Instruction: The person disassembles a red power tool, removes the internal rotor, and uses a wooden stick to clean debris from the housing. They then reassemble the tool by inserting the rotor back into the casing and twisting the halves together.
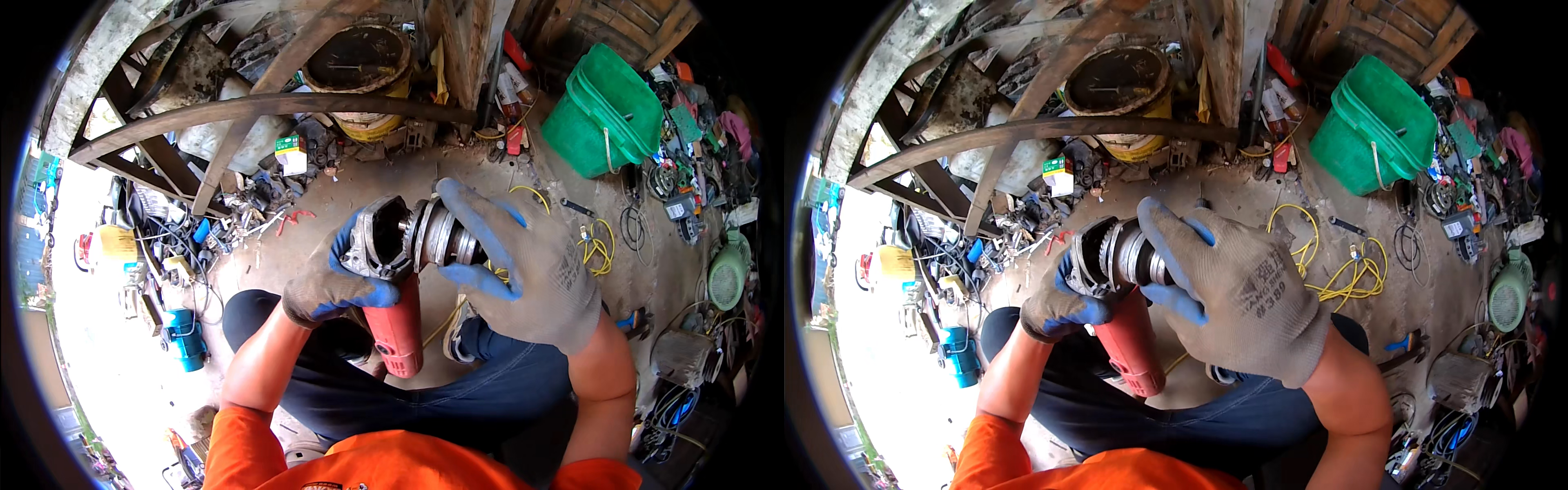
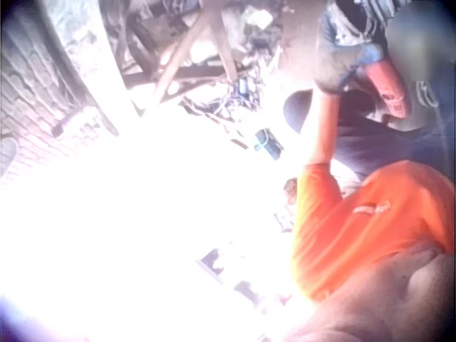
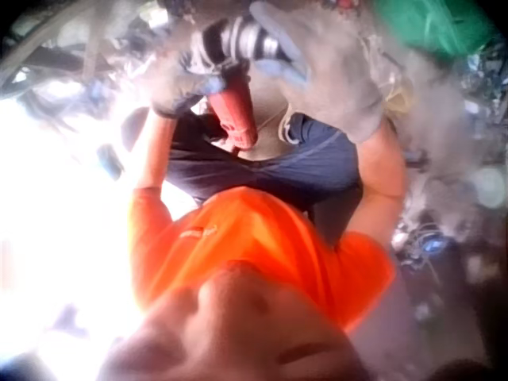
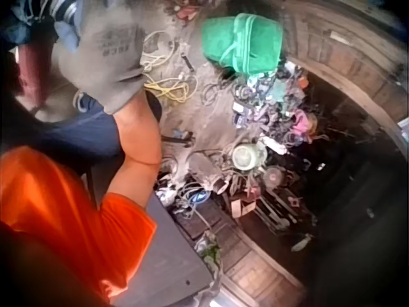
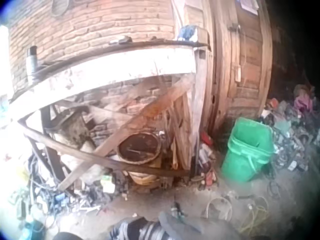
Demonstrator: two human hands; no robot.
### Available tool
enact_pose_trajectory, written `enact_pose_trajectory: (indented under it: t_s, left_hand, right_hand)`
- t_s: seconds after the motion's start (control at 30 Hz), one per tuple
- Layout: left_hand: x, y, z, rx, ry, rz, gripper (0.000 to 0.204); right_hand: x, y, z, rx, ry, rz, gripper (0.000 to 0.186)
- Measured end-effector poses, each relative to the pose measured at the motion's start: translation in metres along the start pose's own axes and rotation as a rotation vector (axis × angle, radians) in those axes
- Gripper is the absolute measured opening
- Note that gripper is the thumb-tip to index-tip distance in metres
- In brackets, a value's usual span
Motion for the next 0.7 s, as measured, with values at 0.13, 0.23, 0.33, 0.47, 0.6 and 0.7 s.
enact_pose_trajectory:
  t_s: [0.13, 0.23, 0.33, 0.47, 0.6, 0.7]
  left_hand:
    - [0.001, 0.002, 0.002, -0.056, 0.037, 0.025, 0.105]
    - [-0.003, 0.005, 0.008, -0.048, -0.016, 0.009, 0.102]
    - [-0.003, 0.008, 0.01, -0.07, 0.073, 0.043, 0.099]
    - [-0.007, 0.006, 0.012, -0.095, -0.001, 0.034, 0.096]
    - [-0.011, 0.004, 0.009, -0.068, 0.005, 0.014, 0.095]
    - [-0.009, 0.005, 0.012, -0.063, -0.058, 0.04, 0.094]
  right_hand:
    - [0.0, -0.002, -0.003, 0.049, -0.046, -0.009, 0.066]
    - [-0.001, -0.001, -0.003, 0.013, -0.07, 0.026, 0.064]
    - [-0.002, 0.0, -0.003, 0.008, -0.105, 0.056, 0.063]
    - [-0.008, -0.001, -0.006, 0.064, -0.122, -0.003, 0.064]
    - [-0.01, 0.002, -0.005, 0.054, -0.154, 0.093, 0.064]
    - [-0.012, 0.003, -0.002, 0.063, -0.144, 0.092, 0.064]
Point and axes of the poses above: each hand's wrist, its own y-axis towards the middle knuckle, its own x-axis out of the back of the hand, z = x × y, the point moved 3 cm from there along y, towards the middle knuckle, and after that the axes turned 10 degrees about -x, right-handed, at the moved point
